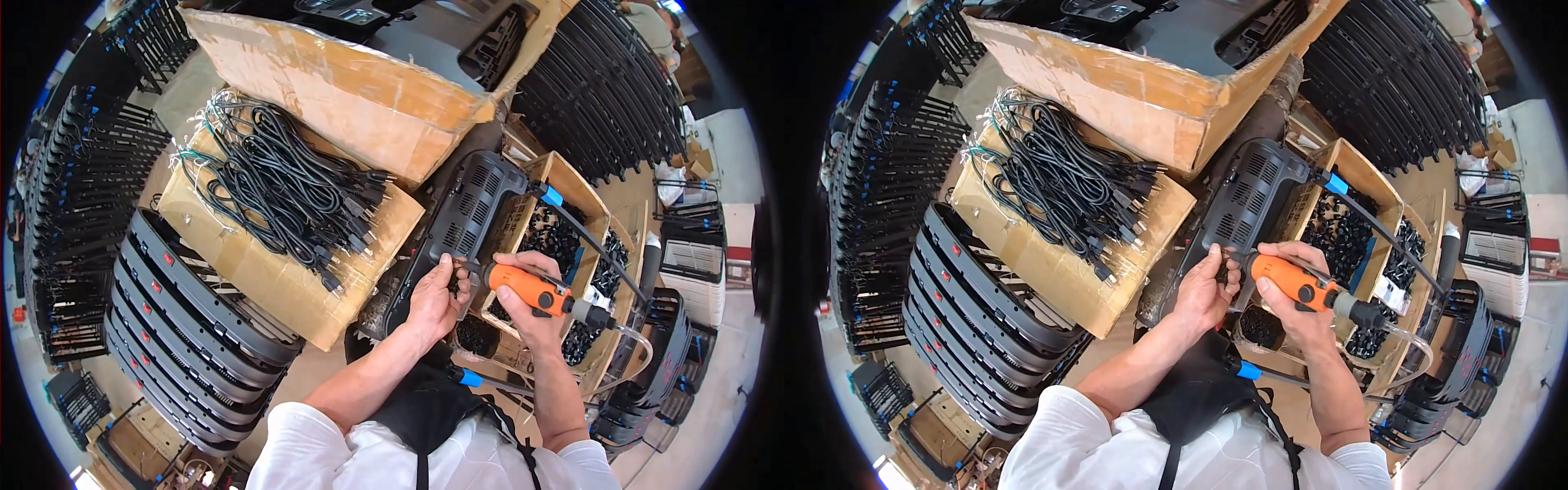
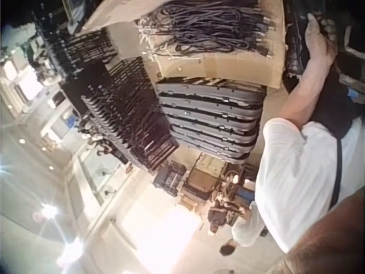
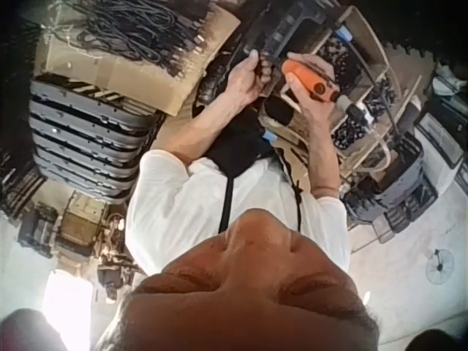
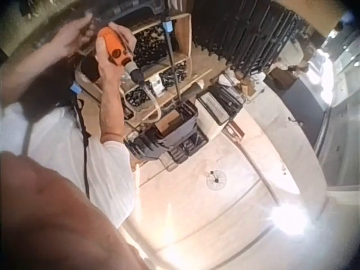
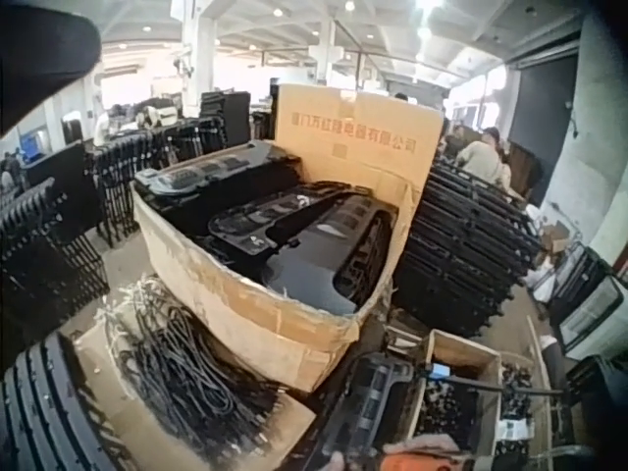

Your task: Assembling components of fitness equipment by attaching plastic housings and wiring harnesses using a power screwdriver.

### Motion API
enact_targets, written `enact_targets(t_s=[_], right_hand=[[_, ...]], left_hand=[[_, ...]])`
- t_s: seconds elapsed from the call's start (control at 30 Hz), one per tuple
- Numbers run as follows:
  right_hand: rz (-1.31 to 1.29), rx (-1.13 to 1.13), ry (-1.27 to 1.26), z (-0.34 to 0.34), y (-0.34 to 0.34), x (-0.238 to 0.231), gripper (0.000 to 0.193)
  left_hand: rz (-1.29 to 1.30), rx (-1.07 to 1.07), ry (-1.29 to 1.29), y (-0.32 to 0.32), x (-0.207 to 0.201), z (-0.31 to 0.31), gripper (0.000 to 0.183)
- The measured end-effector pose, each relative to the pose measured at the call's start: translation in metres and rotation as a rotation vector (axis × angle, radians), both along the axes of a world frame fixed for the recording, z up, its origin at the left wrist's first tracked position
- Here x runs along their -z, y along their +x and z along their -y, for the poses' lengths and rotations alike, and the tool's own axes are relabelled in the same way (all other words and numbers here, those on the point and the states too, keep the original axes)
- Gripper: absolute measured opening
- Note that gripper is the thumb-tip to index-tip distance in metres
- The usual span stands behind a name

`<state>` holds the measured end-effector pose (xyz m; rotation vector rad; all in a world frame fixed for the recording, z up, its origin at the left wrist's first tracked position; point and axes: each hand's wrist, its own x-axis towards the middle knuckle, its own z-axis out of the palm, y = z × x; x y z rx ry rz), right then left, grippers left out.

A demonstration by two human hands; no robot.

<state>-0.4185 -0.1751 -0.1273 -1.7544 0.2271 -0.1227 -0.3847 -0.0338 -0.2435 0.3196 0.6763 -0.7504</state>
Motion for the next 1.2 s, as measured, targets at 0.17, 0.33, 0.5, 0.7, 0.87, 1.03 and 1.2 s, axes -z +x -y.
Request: enact_targets(t_s=[0.17,0.33,0.5,0.7,0.87,1.03,1.2], right_hand=[[-0.007,-0.06,-0.065,-0.018,0.04,0.013,0.046],[-0.084,-0.081,-0.071,-0.029,0.063,0.024,0.046],[-0.145,-0.118,-0.16,-0.038,0.075,0.023,0.046],[-0.158,-0.182,-0.193,-0.043,0.085,0.022,0.041],[-0.133,-0.308,-0.273,-0.043,0.085,0.03,0.033],[-0.074,-0.307,-0.235,-0.04,0.087,0.037,0.032],[-0.134,-0.296,-0.276,-0.045,0.082,0.029,0.037]], left_hand=[[0.161,-0.017,0.071,-0.007,0.019,-0.003,0.026],[0.223,-0.009,0.058,-0.013,0.032,-0.002,0.024],[0.218,0.02,0.042,-0.015,0.034,-0.005,0.025],[0.231,-0.013,0.052,-0.015,0.034,-0.003,0.026],[0.305,0.075,0.105,-0.017,0.046,-0.006,0.028],[0.287,0.042,0.103,-0.017,0.037,-0.006,0.026],[0.367,0.097,0.064,-0.016,0.044,-0.009,0.027]])
